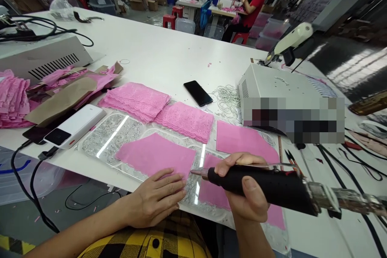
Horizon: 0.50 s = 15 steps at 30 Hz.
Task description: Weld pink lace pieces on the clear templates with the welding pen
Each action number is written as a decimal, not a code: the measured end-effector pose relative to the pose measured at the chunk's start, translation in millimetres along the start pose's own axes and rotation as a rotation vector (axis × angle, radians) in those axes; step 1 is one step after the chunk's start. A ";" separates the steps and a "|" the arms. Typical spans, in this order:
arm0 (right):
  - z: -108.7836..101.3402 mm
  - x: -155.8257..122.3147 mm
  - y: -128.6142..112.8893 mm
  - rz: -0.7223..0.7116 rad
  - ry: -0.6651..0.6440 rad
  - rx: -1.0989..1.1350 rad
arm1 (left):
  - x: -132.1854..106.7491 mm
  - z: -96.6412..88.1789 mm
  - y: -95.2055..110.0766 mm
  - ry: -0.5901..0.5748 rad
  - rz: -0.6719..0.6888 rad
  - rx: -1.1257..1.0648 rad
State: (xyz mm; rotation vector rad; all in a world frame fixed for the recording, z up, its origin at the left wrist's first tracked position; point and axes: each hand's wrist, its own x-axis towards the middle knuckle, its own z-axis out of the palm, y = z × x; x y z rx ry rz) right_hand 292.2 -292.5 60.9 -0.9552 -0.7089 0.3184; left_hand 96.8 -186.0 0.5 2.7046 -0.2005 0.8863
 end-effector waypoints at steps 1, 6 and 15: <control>-4.7 3.6 -2.6 -0.013 0.032 -0.014 | 2.9 0.3 0.9 0.003 -0.001 0.000; -33.7 24.9 -7.7 -0.094 0.213 -0.100 | 28.1 15.3 6.8 -0.020 -0.044 0.058; -36.8 29.8 11.6 -0.021 0.320 -0.088 | 58.5 50.9 5.5 -0.080 -0.144 0.173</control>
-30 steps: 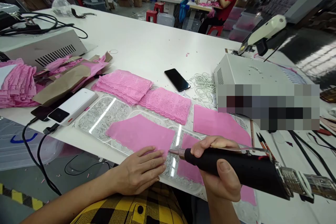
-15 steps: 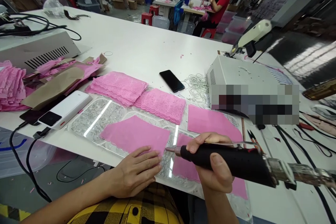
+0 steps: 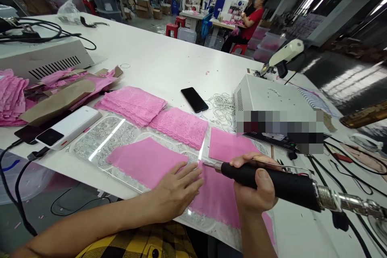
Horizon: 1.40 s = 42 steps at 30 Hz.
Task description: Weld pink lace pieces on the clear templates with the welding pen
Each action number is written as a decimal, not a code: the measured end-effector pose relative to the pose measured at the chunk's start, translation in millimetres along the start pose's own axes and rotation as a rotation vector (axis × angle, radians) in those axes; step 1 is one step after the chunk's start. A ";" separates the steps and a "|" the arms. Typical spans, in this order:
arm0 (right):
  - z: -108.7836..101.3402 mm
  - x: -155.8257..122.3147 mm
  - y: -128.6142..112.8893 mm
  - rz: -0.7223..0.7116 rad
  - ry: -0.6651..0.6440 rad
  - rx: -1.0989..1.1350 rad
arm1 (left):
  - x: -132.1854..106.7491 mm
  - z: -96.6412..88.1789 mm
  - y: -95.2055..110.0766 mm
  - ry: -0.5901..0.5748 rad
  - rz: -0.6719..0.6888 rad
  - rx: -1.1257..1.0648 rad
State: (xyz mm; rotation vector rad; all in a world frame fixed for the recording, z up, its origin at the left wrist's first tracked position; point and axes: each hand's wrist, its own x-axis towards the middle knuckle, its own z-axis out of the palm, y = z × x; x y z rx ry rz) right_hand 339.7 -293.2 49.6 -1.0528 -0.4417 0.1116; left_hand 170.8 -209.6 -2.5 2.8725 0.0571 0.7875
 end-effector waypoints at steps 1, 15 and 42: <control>-0.1 0.1 0.3 0.000 -0.005 0.008 | 0.1 0.2 -1.1 -0.004 -0.014 0.000; -8.6 -1.5 -3.7 -0.058 -0.145 0.003 | 55.4 -9.8 -40.9 -0.403 -0.253 -0.208; -11.7 2.4 -3.0 -0.073 -0.056 0.074 | 5.3 9.6 14.2 -0.030 0.062 0.043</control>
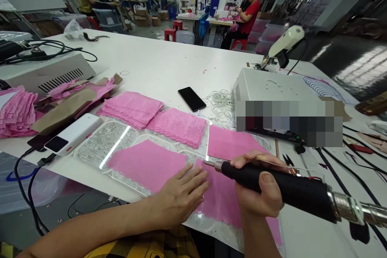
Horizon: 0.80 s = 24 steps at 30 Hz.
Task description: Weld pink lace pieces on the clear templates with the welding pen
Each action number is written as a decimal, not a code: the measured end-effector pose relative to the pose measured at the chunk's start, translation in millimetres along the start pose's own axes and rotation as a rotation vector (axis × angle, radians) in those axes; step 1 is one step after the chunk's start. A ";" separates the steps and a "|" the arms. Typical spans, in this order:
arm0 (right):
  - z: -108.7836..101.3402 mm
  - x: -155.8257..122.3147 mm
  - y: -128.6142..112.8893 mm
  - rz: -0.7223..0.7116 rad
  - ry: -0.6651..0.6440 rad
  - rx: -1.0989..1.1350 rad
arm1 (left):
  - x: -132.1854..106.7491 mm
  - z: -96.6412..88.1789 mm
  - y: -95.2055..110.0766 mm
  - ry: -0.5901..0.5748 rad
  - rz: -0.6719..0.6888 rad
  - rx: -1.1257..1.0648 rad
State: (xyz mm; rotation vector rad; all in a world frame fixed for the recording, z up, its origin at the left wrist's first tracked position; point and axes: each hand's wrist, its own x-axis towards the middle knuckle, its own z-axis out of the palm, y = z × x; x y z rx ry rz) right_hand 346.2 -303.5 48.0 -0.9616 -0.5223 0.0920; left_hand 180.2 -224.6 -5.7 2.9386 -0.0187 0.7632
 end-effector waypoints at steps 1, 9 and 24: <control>-1.1 0.4 0.3 0.008 0.005 0.006 | 2.2 0.8 0.8 -0.008 0.010 -0.001; -1.9 -0.9 4.3 0.036 -0.008 0.009 | 9.5 5.4 9.2 -0.136 0.007 -0.005; 9.2 -4.6 7.5 0.005 -0.026 -0.057 | 8.5 9.6 12.3 -0.126 -0.002 -0.073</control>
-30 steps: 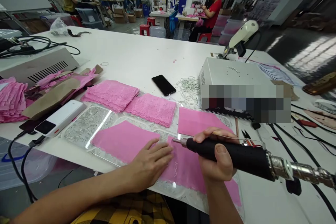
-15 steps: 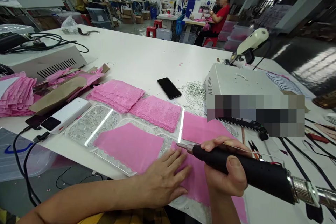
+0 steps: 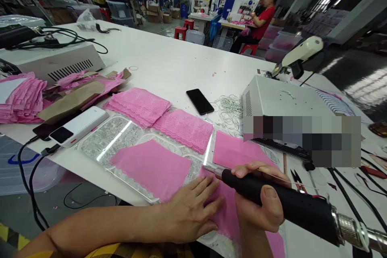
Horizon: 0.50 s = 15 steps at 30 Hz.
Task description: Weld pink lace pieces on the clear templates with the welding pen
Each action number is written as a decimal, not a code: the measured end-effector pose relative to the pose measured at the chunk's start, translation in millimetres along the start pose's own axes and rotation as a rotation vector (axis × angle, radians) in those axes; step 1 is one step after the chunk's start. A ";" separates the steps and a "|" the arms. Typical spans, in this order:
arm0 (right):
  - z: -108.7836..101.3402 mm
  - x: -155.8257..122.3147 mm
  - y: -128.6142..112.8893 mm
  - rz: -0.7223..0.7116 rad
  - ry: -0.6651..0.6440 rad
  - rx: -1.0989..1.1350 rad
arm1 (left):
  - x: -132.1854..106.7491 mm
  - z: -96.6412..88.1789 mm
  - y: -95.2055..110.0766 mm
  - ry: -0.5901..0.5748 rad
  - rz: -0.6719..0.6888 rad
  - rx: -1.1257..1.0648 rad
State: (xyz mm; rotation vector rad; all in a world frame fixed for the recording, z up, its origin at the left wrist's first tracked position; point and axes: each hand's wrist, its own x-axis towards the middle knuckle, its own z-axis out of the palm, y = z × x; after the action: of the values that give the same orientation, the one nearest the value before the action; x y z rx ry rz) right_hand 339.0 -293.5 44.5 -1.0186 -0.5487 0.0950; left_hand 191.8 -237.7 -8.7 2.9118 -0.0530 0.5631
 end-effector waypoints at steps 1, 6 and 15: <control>-0.2 0.2 0.2 -0.003 -0.003 -0.002 | 0.0 -0.2 0.1 -0.001 -0.002 0.001; 0.3 1.0 2.4 -0.007 0.002 -0.003 | -0.5 0.4 0.0 -0.008 -0.002 0.007; 2.7 -1.8 4.4 -0.005 -0.013 0.000 | -1.3 1.1 1.7 0.042 -0.011 0.038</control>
State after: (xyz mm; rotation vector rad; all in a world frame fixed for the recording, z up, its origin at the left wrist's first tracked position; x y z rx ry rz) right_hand 337.0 -289.7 41.2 -1.0174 -0.5632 0.0974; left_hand 190.8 -239.6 -9.9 2.9340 -0.0214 0.6299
